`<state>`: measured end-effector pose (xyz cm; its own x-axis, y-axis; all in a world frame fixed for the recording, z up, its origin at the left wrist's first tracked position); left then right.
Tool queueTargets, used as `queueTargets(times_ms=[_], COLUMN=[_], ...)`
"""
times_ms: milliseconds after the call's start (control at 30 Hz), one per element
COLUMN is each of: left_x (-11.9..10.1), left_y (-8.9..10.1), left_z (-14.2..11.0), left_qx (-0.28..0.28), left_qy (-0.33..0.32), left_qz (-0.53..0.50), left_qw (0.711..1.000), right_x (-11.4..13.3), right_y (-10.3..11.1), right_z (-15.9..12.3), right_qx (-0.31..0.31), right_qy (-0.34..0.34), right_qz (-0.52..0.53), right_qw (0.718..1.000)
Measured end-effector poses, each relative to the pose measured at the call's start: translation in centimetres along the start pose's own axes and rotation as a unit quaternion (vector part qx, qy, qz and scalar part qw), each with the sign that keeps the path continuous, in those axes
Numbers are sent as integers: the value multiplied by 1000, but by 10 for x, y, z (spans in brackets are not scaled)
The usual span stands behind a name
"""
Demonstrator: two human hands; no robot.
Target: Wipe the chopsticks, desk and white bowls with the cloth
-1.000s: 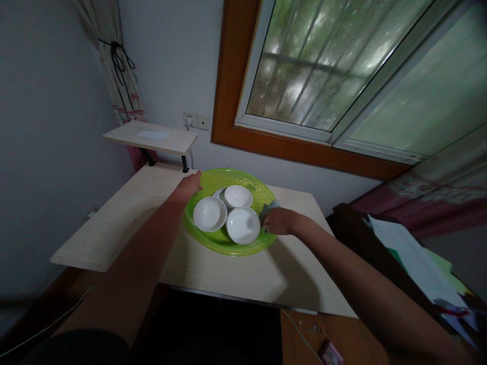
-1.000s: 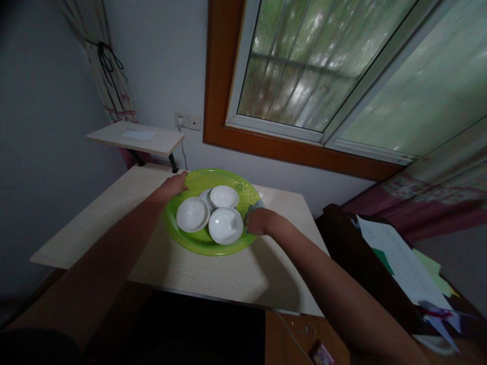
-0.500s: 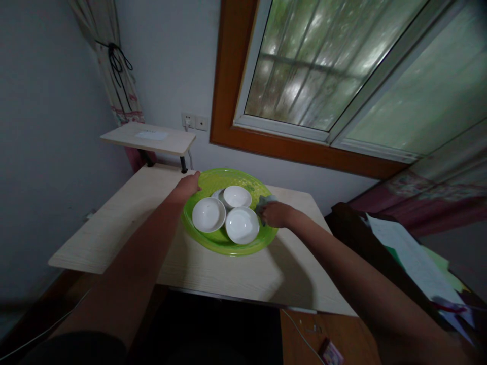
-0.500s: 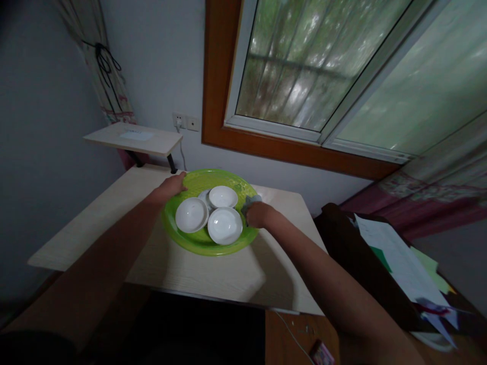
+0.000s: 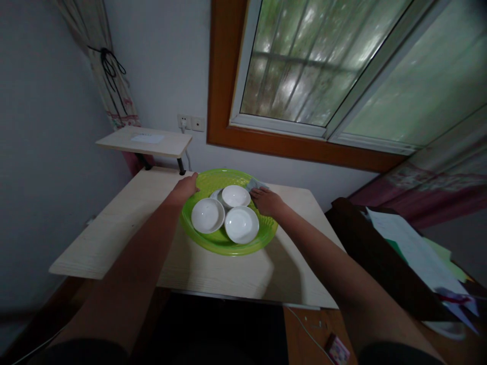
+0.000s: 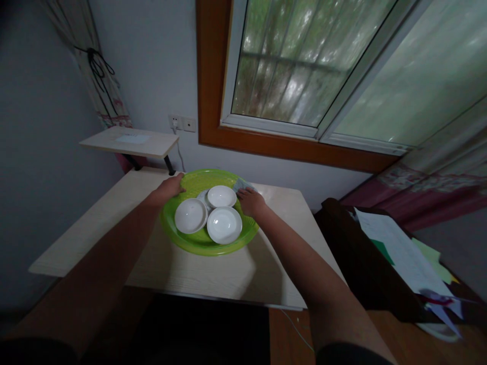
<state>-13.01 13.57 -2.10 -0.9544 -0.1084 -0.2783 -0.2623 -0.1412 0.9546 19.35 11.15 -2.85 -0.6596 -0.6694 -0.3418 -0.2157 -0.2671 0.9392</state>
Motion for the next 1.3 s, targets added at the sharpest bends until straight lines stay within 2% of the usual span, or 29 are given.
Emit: queueTargets(times_ms=[167, 333, 600, 700, 800, 933, 1100, 1300], left_x=[-3, -6, -6, -2, 0, 1, 3, 3], left_y=[3, 8, 8, 4, 1, 0, -1, -1], left_z=[-2, -8, -7, -3, 0, 2, 2, 1], left_qx=[-1, 2, -2, -4, -5, -10, -14, -29], left_qy=[-3, -6, -12, -9, -8, -14, -9, -10], left_qz=[7, 27, 37, 35, 33, 37, 28, 25], left_qw=[1000, 1000, 999, 999, 999, 999, 999, 999], right_x=[-3, -4, 2, 11, 18, 18, 18, 17], right_y=[0, 2, 27, 35, 42, 47, 44, 38], right_z=[-8, -16, -45, -61, -72, -77, -77, -81], right_qx=[-16, 10, 68, 74, 46, 9, -33, -116], right_qy=[-3, -23, -96, -87, -80, -107, -97, -102], right_qz=[21, 42, 75, 88, 98, 105, 103, 112], right_qw=[1000, 999, 990, 989, 991, 989, 989, 982])
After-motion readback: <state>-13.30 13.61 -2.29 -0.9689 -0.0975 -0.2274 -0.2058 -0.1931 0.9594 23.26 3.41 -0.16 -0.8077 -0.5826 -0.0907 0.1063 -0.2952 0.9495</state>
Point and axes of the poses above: each hand's wrist, its own z-axis towards the middle knuckle, its own y-axis out of the back of the hand, x = y × z, the point moved 8 cm from there along z, towards the middle knuckle, and after that the axes turned 14 degrees about -x, right-handed, at the moved point
